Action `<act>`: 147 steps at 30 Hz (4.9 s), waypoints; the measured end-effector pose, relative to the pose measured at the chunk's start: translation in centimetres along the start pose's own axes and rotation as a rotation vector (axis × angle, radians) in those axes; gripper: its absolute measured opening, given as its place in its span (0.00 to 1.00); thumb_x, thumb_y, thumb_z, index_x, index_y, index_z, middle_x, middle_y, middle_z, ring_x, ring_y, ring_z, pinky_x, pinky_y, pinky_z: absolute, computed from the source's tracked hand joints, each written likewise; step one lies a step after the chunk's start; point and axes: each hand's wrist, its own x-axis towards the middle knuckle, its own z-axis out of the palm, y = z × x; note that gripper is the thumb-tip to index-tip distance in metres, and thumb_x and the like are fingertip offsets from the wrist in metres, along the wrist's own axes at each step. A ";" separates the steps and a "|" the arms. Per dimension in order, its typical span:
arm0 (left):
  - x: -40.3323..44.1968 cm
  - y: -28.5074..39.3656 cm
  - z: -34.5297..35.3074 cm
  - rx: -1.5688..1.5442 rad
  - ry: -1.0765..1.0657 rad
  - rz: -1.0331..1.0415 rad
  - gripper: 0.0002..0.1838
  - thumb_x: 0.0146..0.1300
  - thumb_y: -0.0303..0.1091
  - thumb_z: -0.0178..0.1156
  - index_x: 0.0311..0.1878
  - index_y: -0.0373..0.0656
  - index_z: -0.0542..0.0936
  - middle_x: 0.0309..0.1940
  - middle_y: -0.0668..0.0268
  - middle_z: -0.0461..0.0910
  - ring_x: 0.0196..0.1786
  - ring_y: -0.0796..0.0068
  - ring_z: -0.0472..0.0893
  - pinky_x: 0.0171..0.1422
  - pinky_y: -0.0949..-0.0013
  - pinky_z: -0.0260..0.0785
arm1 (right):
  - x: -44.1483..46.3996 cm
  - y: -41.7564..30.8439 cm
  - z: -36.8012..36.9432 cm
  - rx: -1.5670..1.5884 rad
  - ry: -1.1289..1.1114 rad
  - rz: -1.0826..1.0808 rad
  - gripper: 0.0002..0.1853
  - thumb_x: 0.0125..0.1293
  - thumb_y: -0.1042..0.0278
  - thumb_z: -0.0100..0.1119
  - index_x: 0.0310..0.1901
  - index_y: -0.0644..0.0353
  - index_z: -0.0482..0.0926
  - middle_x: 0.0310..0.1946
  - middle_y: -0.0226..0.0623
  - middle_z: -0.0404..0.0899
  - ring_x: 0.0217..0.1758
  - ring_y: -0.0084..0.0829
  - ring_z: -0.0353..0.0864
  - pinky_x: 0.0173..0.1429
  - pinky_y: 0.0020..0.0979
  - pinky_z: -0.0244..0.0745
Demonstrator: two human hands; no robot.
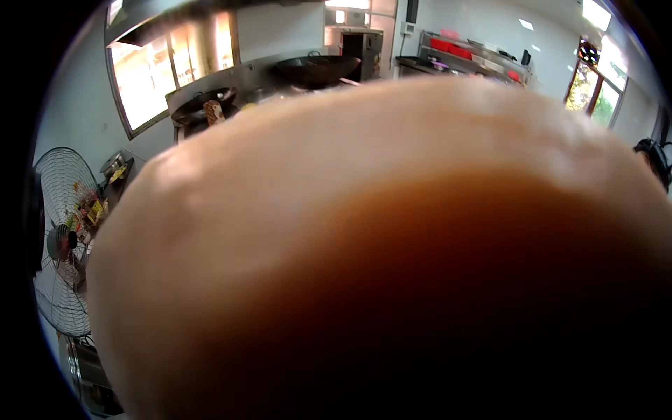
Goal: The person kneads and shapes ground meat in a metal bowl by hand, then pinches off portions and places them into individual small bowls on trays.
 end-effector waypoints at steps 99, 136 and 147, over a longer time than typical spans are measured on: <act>9.3 -6.9 0.4 0.244 0.146 -0.115 0.10 0.62 0.39 0.47 0.34 0.42 0.71 0.25 0.65 0.75 0.28 0.72 0.75 0.30 0.75 0.68 | -18.7 5.9 16.6 1.150 0.221 0.945 0.12 0.59 0.58 0.49 0.40 0.56 0.73 0.37 0.31 0.73 0.42 0.29 0.71 0.44 0.30 0.68; 9.8 -8.2 0.4 1.417 -0.122 0.754 0.20 0.62 0.43 0.41 0.55 0.43 0.64 0.52 0.59 0.67 0.58 0.65 0.64 0.62 0.64 0.50 | -16.5 3.5 20.6 1.648 0.561 1.180 0.16 0.62 0.65 0.44 0.49 0.64 0.66 0.48 0.40 0.68 0.52 0.32 0.67 0.57 0.33 0.60; 10.3 -7.1 -1.3 0.334 -0.235 -0.040 0.16 0.65 0.42 0.39 0.48 0.42 0.67 0.45 0.63 0.70 0.51 0.67 0.68 0.57 0.65 0.58 | -16.9 5.4 21.0 2.018 0.571 1.484 0.17 0.65 0.59 0.39 0.51 0.58 0.65 0.45 0.37 0.70 0.49 0.32 0.69 0.52 0.33 0.64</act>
